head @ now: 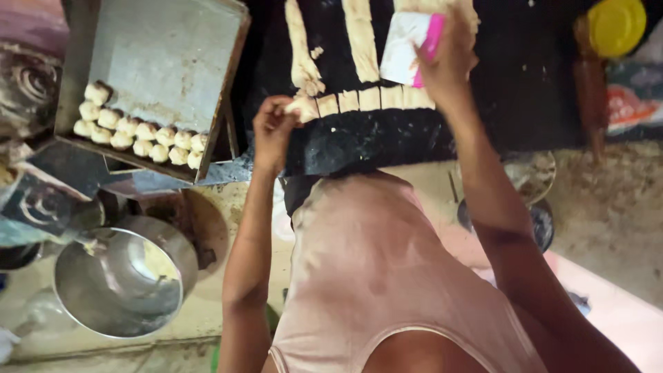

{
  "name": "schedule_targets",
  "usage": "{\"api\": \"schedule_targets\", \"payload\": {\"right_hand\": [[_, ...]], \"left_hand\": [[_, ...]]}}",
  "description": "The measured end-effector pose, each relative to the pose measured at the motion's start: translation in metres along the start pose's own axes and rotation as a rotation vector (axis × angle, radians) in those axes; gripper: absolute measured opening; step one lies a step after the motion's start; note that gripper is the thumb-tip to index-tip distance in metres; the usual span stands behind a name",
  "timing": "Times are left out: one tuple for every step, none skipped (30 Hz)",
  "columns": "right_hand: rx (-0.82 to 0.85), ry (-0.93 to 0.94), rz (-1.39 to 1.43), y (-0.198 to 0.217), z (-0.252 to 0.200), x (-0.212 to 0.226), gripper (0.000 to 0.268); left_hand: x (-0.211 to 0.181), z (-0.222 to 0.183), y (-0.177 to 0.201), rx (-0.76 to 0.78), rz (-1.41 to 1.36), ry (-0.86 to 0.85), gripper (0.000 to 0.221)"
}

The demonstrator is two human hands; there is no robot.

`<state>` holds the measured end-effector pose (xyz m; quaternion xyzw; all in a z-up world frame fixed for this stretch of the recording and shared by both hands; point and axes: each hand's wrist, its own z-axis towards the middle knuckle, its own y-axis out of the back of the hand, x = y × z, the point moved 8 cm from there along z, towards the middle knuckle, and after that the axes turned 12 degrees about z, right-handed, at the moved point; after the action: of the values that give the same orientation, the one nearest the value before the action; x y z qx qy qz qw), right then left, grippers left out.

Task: The person cuts small portions of dough from a larger piece using a scraper, rolls each portion into a ball by hand, and places the balls into a metal tray.

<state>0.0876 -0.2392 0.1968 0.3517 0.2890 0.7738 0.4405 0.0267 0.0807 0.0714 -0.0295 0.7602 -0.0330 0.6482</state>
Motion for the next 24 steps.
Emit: {"api": "schedule_targets", "payload": {"right_hand": [[0.154,-0.064,0.44,-0.021,0.002,0.016,0.065],[0.32,-0.141,0.877,-0.043,-0.008,0.045,0.063],[0.506,-0.147,1.004,-0.059,-0.016,0.072,0.058],[0.693,-0.146,1.123,-0.069,-0.023,0.095,0.052],[0.652,-0.063,1.001,-0.067,-0.02,0.108,0.041],[0.607,0.028,0.879,-0.065,-0.013,0.12,0.031],[0.556,0.118,0.759,-0.06,-0.005,0.131,0.022],[0.483,0.287,0.765,-0.05,0.001,0.147,0.025],[0.406,0.453,0.771,-0.038,0.004,0.161,0.032],[0.321,0.609,0.77,-0.025,0.005,0.172,0.04],[0.31,0.625,0.75,-0.024,0.009,0.176,0.035],[0.295,0.644,0.724,-0.024,0.016,0.178,0.03],[0.279,0.663,0.698,-0.025,0.024,0.179,0.025],[0.331,0.544,0.802,-0.031,0.033,0.174,0.022],[0.383,0.422,0.901,-0.04,0.041,0.167,0.02],[0.435,0.28,0.996,-0.049,0.043,0.16,0.018],[0.564,0.057,1.21,-0.064,0.041,0.152,0.021],[0.689,-0.186,1.41,-0.081,0.035,0.144,0.025],[0.809,-0.444,1.599,-0.095,0.025,0.14,0.029],[0.823,-0.522,1.64,-0.1,0.021,0.139,0.026],[0.837,-0.6,1.68,-0.105,0.016,0.136,0.023],[0.853,-0.68,1.721,-0.11,0.01,0.136,0.021],[0.825,-0.658,1.726,-0.111,0.007,0.135,0.02],[0.804,-0.645,1.726,-0.111,-0.001,0.132,0.019]], "left_hand": [[-0.013,0.0,-0.011,0.0,0.036,0.005,0.026],[-0.029,-0.004,-0.022,0.039,0.015,-0.059,0.033],[-0.044,-0.007,-0.031,0.079,-0.005,-0.122,0.041],[-0.059,-0.008,-0.04,0.122,-0.026,-0.189,0.048],[-0.069,-0.01,-0.039,0.067,0.079,-0.206,0.046],[-0.078,-0.01,-0.035,0.007,0.184,-0.227,0.044],[-0.085,-0.009,-0.03,-0.054,0.289,-0.244,0.042],[-0.086,-0.008,-0.023,-0.114,0.216,-0.2,0.035],[-0.086,-0.005,-0.016,-0.173,0.142,-0.158,0.029],[-0.084,-0.004,-0.009,-0.22,0.066,-0.116,0.023],[-0.075,-0.004,-0.01,-0.147,-0.114,0.005,0.027],[-0.07,-0.002,-0.014,-0.068,-0.296,0.117,0.03],[-0.066,0.0,-0.02,0.014,-0.478,0.229,0.033],[-0.07,0.0,-0.018,0.017,-0.405,0.202,0.031],[-0.073,-0.001,-0.016,0.019,-0.332,0.177,0.028],[-0.075,-0.004,-0.016,0.029,-0.254,0.164,0.026],[-0.085,-0.003,-0.01,0.004,-0.112,0.038,0.027],[-0.094,-0.006,-0.007,-0.015,0.03,-0.084,0.028],[-0.103,-0.011,-0.007,-0.033,0.171,-0.206,0.03],[-0.1,-0.013,-0.009,0.013,0.085,-0.193,0.031],[-0.097,-0.013,-0.011,0.059,-0.002,-0.18,0.032],[-0.094,-0.014,-0.012,0.102,-0.088,-0.165,0.034],[-0.092,-0.013,-0.008,0.064,-0.036,-0.189,0.03],[-0.087,-0.013,-0.007,0.024,0.011,-0.206,0.027]]}}
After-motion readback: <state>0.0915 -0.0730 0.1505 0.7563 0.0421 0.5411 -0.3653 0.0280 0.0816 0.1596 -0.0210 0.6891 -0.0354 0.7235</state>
